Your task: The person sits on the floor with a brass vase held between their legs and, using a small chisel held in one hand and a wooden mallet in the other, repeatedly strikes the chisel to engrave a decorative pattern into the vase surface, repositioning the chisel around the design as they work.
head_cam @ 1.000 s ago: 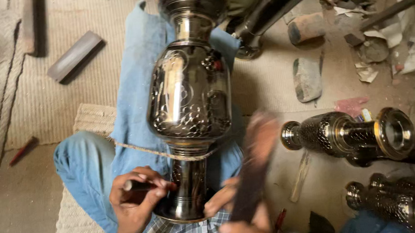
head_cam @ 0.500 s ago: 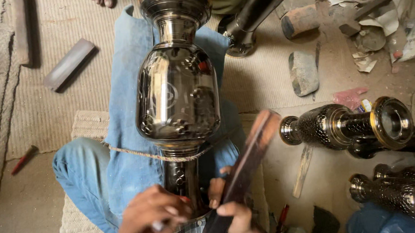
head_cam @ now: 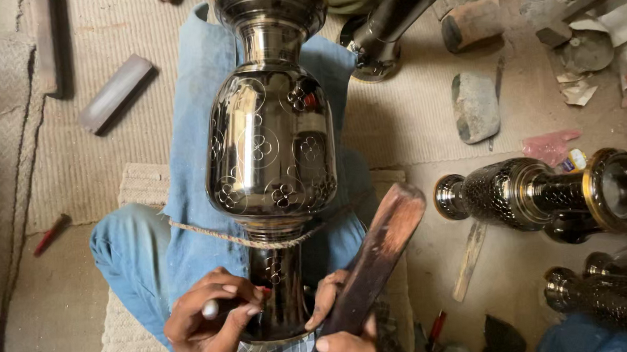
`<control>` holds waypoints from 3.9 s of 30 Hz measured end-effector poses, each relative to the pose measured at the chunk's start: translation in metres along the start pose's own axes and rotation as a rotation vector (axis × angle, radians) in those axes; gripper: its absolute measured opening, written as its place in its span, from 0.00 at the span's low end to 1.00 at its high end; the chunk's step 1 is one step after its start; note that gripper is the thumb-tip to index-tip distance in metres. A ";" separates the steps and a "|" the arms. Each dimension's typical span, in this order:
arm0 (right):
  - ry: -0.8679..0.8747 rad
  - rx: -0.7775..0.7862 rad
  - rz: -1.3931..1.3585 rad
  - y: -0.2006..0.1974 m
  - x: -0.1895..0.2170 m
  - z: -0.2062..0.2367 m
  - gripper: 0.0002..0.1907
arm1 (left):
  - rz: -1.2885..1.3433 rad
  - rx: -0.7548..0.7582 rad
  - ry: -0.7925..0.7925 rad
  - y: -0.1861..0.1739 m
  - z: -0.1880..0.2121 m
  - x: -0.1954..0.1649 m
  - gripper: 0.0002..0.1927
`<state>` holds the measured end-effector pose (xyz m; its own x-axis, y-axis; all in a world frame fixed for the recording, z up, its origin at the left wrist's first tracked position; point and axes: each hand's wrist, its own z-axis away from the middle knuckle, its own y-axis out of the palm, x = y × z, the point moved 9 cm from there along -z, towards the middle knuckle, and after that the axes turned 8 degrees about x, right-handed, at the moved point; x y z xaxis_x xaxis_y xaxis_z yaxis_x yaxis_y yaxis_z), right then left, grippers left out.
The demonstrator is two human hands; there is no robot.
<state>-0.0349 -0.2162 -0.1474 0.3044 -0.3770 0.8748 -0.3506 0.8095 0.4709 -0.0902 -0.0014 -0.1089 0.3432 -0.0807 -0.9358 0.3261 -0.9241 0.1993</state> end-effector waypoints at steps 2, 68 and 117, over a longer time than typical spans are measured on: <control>-0.015 0.038 -0.083 0.000 -0.004 -0.002 0.42 | 0.025 0.043 0.027 0.002 0.001 -0.001 0.18; -0.578 -0.025 0.906 -0.040 0.206 -0.027 0.46 | -0.823 0.737 0.515 0.102 -0.167 -0.079 0.22; -0.577 -0.342 0.755 -0.083 0.031 -0.015 0.37 | -0.773 1.577 0.160 0.174 -0.167 -0.042 0.26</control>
<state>0.0163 -0.2882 -0.1611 -0.3994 0.2003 0.8946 0.0258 0.9779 -0.2074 0.0987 -0.0964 0.0135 0.6425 0.4544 -0.6170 -0.6096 -0.1848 -0.7709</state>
